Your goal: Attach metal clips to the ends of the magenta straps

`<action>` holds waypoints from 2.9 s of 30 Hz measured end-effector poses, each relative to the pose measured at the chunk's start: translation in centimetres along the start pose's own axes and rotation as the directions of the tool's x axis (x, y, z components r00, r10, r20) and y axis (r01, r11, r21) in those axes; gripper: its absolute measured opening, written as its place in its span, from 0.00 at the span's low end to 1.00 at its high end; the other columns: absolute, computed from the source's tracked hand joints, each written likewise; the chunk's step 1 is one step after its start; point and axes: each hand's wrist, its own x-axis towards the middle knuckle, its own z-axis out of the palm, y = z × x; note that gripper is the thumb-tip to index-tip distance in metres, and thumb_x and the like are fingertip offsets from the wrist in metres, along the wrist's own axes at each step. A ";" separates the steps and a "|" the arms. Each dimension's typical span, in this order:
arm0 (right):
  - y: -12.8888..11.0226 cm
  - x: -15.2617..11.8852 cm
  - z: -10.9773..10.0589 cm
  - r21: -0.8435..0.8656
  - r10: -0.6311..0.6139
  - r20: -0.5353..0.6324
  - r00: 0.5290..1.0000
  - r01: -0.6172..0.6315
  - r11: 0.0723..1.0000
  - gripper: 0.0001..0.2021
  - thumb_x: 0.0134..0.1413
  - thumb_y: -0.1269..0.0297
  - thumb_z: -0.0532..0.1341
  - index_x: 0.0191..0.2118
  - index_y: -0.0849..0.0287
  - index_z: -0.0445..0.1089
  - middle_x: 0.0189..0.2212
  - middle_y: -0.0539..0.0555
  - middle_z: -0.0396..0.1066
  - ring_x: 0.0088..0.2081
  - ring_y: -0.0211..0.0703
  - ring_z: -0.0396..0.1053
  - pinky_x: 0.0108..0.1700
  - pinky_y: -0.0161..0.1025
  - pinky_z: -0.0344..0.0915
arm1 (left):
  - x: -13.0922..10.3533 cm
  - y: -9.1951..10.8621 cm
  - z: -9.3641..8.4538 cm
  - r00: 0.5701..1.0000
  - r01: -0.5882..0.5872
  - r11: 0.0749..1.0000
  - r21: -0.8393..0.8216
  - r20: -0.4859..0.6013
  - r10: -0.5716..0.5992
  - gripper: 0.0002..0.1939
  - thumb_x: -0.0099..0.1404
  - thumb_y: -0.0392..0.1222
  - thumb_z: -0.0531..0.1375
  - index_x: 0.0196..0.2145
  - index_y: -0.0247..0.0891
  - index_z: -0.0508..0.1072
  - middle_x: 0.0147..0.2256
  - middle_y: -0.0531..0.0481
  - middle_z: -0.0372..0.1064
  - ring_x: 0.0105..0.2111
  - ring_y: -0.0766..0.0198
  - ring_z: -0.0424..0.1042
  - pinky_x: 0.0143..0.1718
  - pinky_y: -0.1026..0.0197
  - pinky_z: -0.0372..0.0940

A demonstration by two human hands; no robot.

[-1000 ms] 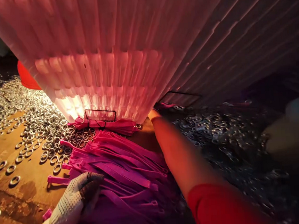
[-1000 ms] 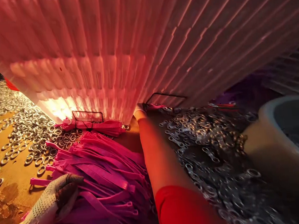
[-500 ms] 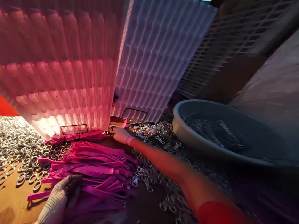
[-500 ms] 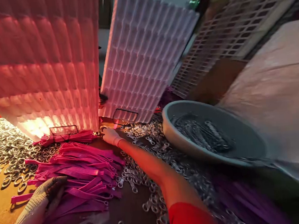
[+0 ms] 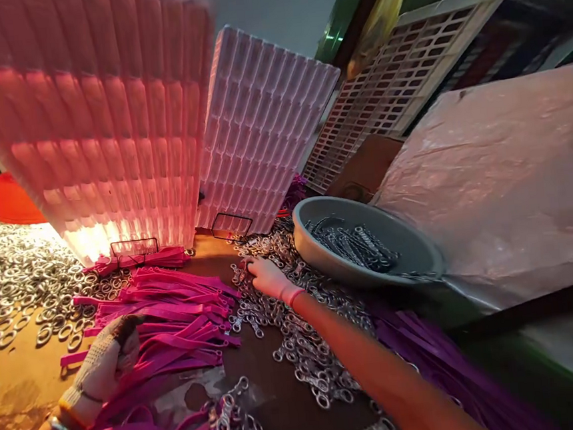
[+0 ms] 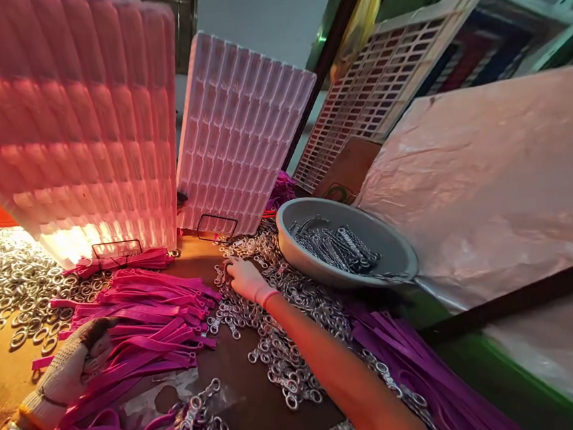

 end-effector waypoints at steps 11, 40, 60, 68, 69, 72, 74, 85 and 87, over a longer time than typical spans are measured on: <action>-2.7 -1.0 0.5 -0.239 0.099 0.166 0.981 -0.057 0.969 0.15 0.63 0.58 0.61 0.50 0.62 0.69 0.49 0.57 0.70 0.48 0.47 0.70 0.50 0.51 0.69 | -7.5 4.0 3.0 0.953 0.291 0.941 -0.174 -0.031 -0.300 0.16 0.59 0.29 0.57 0.46 0.28 0.71 0.29 0.46 0.68 0.18 0.72 0.63 0.12 0.74 0.48; -5.4 -13.1 1.4 0.016 0.415 -0.265 0.870 -0.426 0.904 0.15 0.55 0.72 0.51 0.38 0.65 0.75 0.48 0.66 0.71 0.40 0.51 0.69 0.40 0.41 0.59 | -12.7 -1.8 3.5 0.926 0.339 0.941 -0.011 0.182 -0.331 0.13 0.55 0.44 0.64 0.34 0.32 0.72 0.24 0.51 0.68 0.14 0.76 0.56 0.13 0.72 0.40; -23.0 -19.8 -2.5 0.996 -0.043 0.084 0.996 -0.082 0.039 0.17 0.52 0.57 0.65 0.47 0.55 0.73 0.30 0.48 0.69 0.30 0.38 0.63 0.33 0.35 0.61 | -11.6 -1.6 5.6 0.950 -0.297 0.755 0.584 0.265 0.168 0.14 0.61 0.47 0.64 0.41 0.35 0.72 0.29 0.50 0.71 0.24 0.67 0.65 0.25 0.66 0.59; -23.6 -21.6 -2.5 0.992 0.002 0.086 0.996 -0.085 -0.098 0.16 0.49 0.58 0.66 0.45 0.54 0.75 0.26 0.48 0.68 0.28 0.38 0.62 0.30 0.36 0.60 | -12.3 -0.8 6.2 0.890 -0.439 0.656 0.614 0.397 0.224 0.14 0.58 0.39 0.66 0.42 0.36 0.75 0.34 0.46 0.74 0.31 0.61 0.68 0.32 0.63 0.61; -23.8 -21.9 -2.5 0.993 0.033 0.075 0.997 -0.072 -0.092 0.15 0.49 0.59 0.66 0.44 0.53 0.75 0.27 0.48 0.69 0.29 0.38 0.62 0.31 0.36 0.61 | -12.4 -0.8 6.5 0.894 -0.428 0.682 0.593 0.389 0.223 0.12 0.58 0.40 0.65 0.41 0.36 0.75 0.35 0.45 0.74 0.32 0.62 0.68 0.33 0.64 0.61; -24.5 -22.6 -2.2 0.987 0.209 0.082 0.975 -0.050 -0.151 0.15 0.51 0.60 0.63 0.46 0.50 0.72 0.31 0.49 0.70 0.28 0.38 0.62 0.29 0.36 0.61 | -13.0 -1.4 7.1 0.933 -0.318 0.799 0.510 0.318 0.168 0.12 0.61 0.46 0.64 0.38 0.35 0.73 0.31 0.49 0.72 0.27 0.66 0.65 0.29 0.65 0.60; -24.9 -22.9 -1.4 0.990 0.307 0.057 0.950 -0.015 -0.139 0.14 0.51 0.61 0.62 0.46 0.49 0.71 0.32 0.50 0.70 0.29 0.40 0.63 0.30 0.37 0.63 | -13.4 -2.2 7.3 0.957 -0.214 0.862 0.459 0.276 0.091 0.14 0.61 0.49 0.63 0.36 0.35 0.71 0.24 0.54 0.67 0.20 0.70 0.59 0.23 0.67 0.55; -25.1 -23.6 -1.3 0.343 -0.064 -0.128 0.990 0.105 0.933 0.18 0.40 0.74 0.57 0.41 0.60 0.73 0.44 0.65 0.71 0.45 0.57 0.66 0.49 0.50 0.63 | -13.0 -4.2 6.1 0.936 -0.303 0.771 0.561 0.326 0.131 0.04 0.59 0.38 0.56 0.29 0.35 0.69 0.28 0.49 0.68 0.29 0.66 0.62 0.30 0.65 0.58; -25.1 -23.4 -2.7 0.203 -0.100 0.001 0.995 0.098 0.974 0.12 0.42 0.72 0.58 0.36 0.62 0.73 0.40 0.65 0.73 0.42 0.55 0.68 0.44 0.46 0.62 | -13.0 -4.2 6.2 0.962 -0.194 0.819 0.540 0.267 0.051 0.07 0.59 0.41 0.57 0.27 0.36 0.66 0.24 0.53 0.63 0.24 0.69 0.58 0.25 0.67 0.55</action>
